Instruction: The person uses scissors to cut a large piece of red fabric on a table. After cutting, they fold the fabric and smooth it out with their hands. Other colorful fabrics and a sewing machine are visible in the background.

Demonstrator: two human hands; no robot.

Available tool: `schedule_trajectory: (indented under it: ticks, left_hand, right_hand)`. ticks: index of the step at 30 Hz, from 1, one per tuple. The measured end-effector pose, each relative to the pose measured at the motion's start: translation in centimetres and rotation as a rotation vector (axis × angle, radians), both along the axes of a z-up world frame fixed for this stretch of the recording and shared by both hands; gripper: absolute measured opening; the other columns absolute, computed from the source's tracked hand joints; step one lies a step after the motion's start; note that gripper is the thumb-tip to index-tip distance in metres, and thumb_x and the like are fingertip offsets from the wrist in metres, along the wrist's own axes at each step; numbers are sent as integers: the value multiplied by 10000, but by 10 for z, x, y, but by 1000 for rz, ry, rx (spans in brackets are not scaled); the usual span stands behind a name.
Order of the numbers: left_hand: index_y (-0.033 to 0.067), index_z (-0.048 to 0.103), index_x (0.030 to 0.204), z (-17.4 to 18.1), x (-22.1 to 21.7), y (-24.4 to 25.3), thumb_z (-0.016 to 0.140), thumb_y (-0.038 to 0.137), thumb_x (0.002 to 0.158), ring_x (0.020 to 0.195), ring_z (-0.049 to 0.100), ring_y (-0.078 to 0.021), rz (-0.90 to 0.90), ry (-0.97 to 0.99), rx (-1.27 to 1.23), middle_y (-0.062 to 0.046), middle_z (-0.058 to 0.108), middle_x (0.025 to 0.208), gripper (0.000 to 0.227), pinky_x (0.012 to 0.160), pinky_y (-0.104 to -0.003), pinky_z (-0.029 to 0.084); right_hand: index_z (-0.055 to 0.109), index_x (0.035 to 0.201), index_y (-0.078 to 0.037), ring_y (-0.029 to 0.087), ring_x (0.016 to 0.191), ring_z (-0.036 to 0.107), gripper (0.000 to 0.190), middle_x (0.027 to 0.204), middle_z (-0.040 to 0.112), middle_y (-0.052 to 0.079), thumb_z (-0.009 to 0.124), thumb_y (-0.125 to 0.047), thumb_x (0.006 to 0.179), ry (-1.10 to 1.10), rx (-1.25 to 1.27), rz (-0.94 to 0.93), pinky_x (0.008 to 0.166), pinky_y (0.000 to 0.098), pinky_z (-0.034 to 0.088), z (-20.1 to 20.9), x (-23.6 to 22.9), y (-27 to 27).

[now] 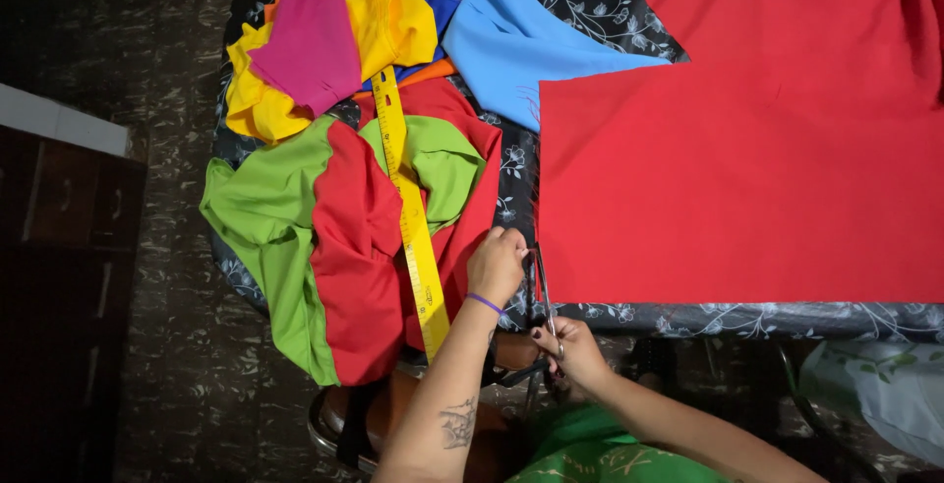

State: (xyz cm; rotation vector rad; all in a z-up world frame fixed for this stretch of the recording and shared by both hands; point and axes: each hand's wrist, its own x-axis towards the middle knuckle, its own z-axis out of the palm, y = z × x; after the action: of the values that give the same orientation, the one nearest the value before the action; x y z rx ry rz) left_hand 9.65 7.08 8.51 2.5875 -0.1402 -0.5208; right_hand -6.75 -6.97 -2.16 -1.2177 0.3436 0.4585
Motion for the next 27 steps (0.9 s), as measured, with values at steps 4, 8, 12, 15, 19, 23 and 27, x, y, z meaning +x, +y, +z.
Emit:
schedule_trajectory:
  ticks: [4,8,12,15,19,23,27]
  left_hand:
    - [99,689,1032,-16,6,5,660,62,1019,880,706,-408,73,-101,37,-147,647,1089,49,651,-555,593]
    - [106,644,1416,-14,21,-4,703,74,1003,999,703,-370,22,-196,-8,-163,618,1275,418,675,-487,651]
    - [108,680,1311,-32,37,-8,665,54,1012,1034,670,-432,-123,-254,3,-191,582,1323,304,670,-572,604]
    - [87,699,1065,-41,42,-8,609,70,1032,836,640,-426,-122,-248,-17,-156,594,1101,98,564,-564,513]
    - [81,664,941,-36,41,-9,574,124,1069,847,623,-449,-106,-236,-35,-145,612,1027,162,570,-606,479]
    - [223,630,1029,-25,40,-11,591,294,1072,1122,715,-310,-62,-105,86,-4,615,1154,92,908,-488,652]
    - [219,624,1030,-16,38,-9,584,298,1078,1112,715,-324,-78,-102,77,-11,617,1137,100,881,-500,652]
  right_hand:
    - [628,779,-96,117,336,458,424,450,551,89,761,-457,960,78,127,0,328,258,246,-1,-16,-3]
    - [662,816,-87,131,353,522,375,502,561,45,787,-412,955,-3,153,-32,384,254,307,-14,-17,-5]
    - [648,805,-45,154,352,507,348,563,583,103,774,-322,975,-11,206,-90,356,264,368,5,-1,-7]
    - [620,779,-55,148,372,503,388,542,570,88,767,-355,976,11,237,-84,388,278,390,28,16,-10]
    - [629,769,-43,131,387,527,357,590,624,115,747,-288,1001,62,229,-65,386,252,379,31,28,-10]
    - [640,679,21,233,201,452,515,412,548,224,760,-339,1027,49,178,-168,207,341,376,25,38,6]
    - [661,696,18,175,269,545,441,496,637,212,799,-272,998,-5,104,-211,270,280,405,-9,50,13]
